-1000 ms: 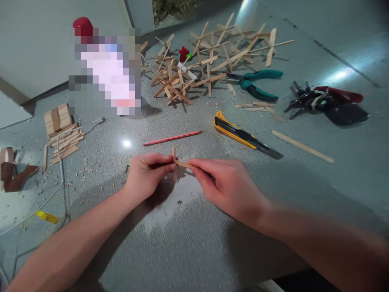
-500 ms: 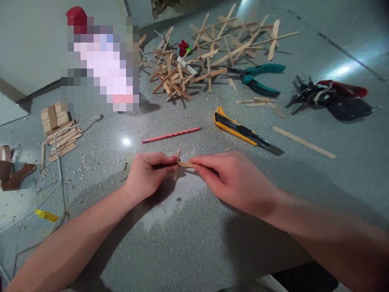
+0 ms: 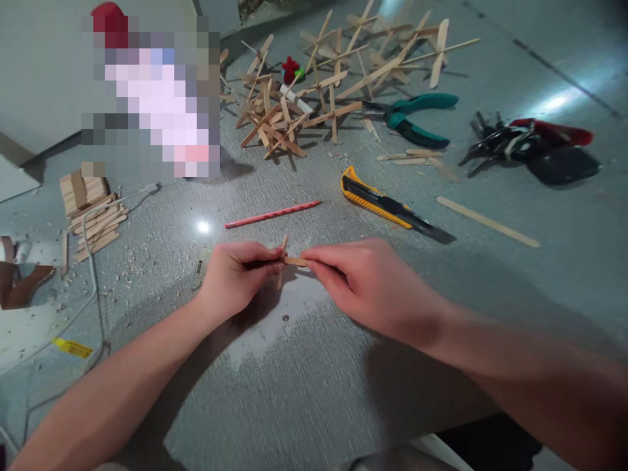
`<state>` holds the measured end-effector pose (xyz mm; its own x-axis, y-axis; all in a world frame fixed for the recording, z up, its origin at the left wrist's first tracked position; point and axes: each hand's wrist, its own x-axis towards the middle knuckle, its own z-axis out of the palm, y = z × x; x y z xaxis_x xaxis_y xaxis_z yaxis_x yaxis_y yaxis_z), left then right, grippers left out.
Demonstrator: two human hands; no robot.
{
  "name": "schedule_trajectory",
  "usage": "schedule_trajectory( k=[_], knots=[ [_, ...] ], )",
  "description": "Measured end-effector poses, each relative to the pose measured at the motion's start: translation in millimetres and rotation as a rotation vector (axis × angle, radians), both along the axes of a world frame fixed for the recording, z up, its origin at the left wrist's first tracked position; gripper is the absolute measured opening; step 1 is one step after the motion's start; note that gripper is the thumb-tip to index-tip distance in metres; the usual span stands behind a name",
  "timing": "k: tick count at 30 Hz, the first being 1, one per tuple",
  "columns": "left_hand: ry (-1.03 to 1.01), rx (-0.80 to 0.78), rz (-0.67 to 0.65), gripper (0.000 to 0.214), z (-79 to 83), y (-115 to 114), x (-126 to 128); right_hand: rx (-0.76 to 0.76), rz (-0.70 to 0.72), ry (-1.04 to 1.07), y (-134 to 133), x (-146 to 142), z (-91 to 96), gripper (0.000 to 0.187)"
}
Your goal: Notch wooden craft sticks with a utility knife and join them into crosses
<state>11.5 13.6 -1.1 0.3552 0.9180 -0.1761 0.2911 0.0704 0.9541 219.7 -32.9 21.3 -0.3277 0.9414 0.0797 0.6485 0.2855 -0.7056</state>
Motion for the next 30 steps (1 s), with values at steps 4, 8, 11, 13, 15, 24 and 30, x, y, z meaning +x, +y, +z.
schedule_trajectory(
  k=[4,8,11,13,15,24,30],
  knots=[
    [-0.05,-0.04,0.061,0.01,2.7,0.9,0.7,0.01,-0.115,0.085,-4.1,-6.4,-3.2,0.025],
    [-0.163,-0.1,0.14,0.018,3.0,3.2,0.5,0.008,-0.151,0.168,-6.1,-10.7,-6.1,0.022],
    [-0.23,-0.143,0.122,0.021,1.5,4.2,0.1,-0.006,-0.178,0.231,-3.1,-5.4,-5.8,0.022],
    [-0.242,-0.173,0.105,0.022,1.2,3.8,0.1,-0.018,-0.236,0.268,-0.6,-0.7,-6.5,0.021],
    [-0.256,-0.19,0.107,0.025,1.7,2.7,0.4,-0.042,-0.276,0.304,1.7,3.2,-8.4,0.02],
    [-0.232,-0.099,0.065,0.023,2.3,-1.8,0.6,0.187,-0.11,-0.125,13.8,12.7,-24.3,0.019],
    [-0.096,0.067,0.022,0.02,4.3,-7.9,1.0,0.342,-0.093,-0.163,13.0,9.4,-24.7,0.017]
  ],
)
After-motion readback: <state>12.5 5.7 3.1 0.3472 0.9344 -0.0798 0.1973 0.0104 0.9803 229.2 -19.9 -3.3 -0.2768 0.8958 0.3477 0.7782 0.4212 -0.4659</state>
